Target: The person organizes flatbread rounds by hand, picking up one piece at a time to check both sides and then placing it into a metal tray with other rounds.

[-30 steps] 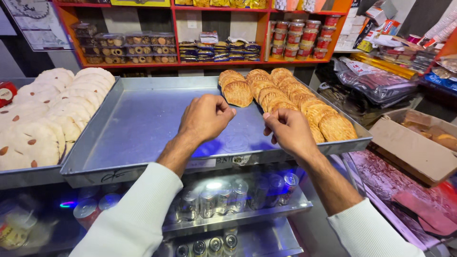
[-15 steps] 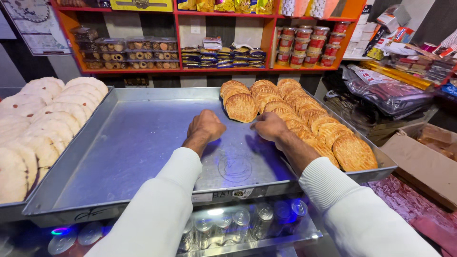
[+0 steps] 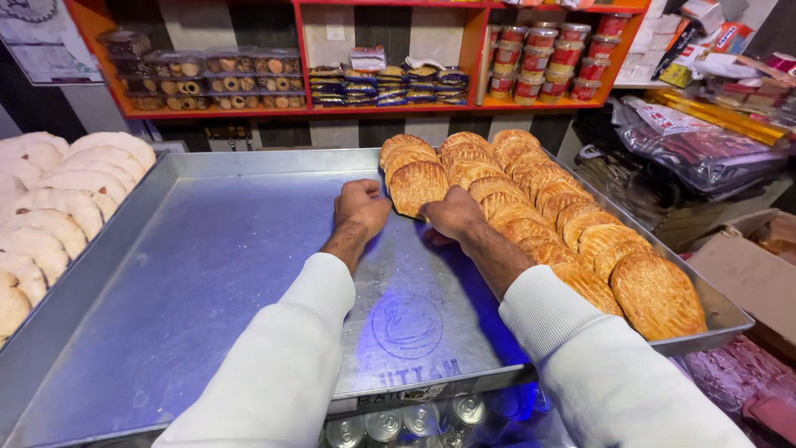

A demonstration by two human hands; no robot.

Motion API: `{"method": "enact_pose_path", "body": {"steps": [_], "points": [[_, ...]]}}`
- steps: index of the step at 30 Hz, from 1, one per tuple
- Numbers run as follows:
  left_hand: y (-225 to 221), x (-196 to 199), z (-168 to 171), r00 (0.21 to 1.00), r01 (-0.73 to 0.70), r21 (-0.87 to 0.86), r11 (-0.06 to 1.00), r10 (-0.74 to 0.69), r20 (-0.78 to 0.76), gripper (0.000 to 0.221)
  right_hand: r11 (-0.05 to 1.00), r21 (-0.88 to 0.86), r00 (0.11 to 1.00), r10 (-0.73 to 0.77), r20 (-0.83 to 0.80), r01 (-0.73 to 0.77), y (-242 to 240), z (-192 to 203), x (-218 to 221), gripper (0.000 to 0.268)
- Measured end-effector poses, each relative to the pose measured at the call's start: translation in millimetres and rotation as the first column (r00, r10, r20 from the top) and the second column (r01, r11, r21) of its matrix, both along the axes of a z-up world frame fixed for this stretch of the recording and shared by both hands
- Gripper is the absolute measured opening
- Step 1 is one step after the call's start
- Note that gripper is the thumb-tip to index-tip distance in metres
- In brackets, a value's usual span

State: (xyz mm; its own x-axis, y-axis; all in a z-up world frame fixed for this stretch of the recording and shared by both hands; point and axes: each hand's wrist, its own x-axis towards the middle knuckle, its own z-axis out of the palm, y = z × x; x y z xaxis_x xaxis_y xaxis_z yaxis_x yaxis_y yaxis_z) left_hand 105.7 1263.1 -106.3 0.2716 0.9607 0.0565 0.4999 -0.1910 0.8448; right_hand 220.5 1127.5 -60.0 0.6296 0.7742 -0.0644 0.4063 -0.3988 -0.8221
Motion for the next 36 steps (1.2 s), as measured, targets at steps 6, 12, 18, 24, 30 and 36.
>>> {"method": "enact_pose_path", "body": {"steps": [6,12,18,24,30,36], "points": [[-28,-4,7,0.997,0.068,0.012,0.998,-0.068,0.030,0.049,1.000,-0.015,0.998,-0.020,0.066,0.021,5,2,1,0.034],[-52,-10,24,0.986,0.164,0.022,0.986,-0.165,0.026,0.062,0.999,0.000,0.998,-0.034,0.056,0.034,8,-1,1,0.034],[-67,-17,34,0.971,0.231,0.048,0.972,-0.228,-0.066,0.062,0.998,0.024,0.998,-0.060,0.021,0.060,4,4,0,0.033],[-55,-15,22,0.984,0.180,0.060,0.982,-0.180,0.000,0.057,0.995,-0.098,0.992,-0.001,0.123,0.013,1,2,5,0.074],[-55,-26,23,0.999,0.048,0.099,0.994,-0.048,-0.005,0.045,0.999,-0.031,0.986,0.019,0.164,-0.014,-11,9,-5,0.074],[-48,-31,22,0.995,-0.076,0.132,0.988,0.066,0.078,0.034,0.994,0.109,0.997,-0.019,0.079,0.011,-2,-1,5,0.086]]}}
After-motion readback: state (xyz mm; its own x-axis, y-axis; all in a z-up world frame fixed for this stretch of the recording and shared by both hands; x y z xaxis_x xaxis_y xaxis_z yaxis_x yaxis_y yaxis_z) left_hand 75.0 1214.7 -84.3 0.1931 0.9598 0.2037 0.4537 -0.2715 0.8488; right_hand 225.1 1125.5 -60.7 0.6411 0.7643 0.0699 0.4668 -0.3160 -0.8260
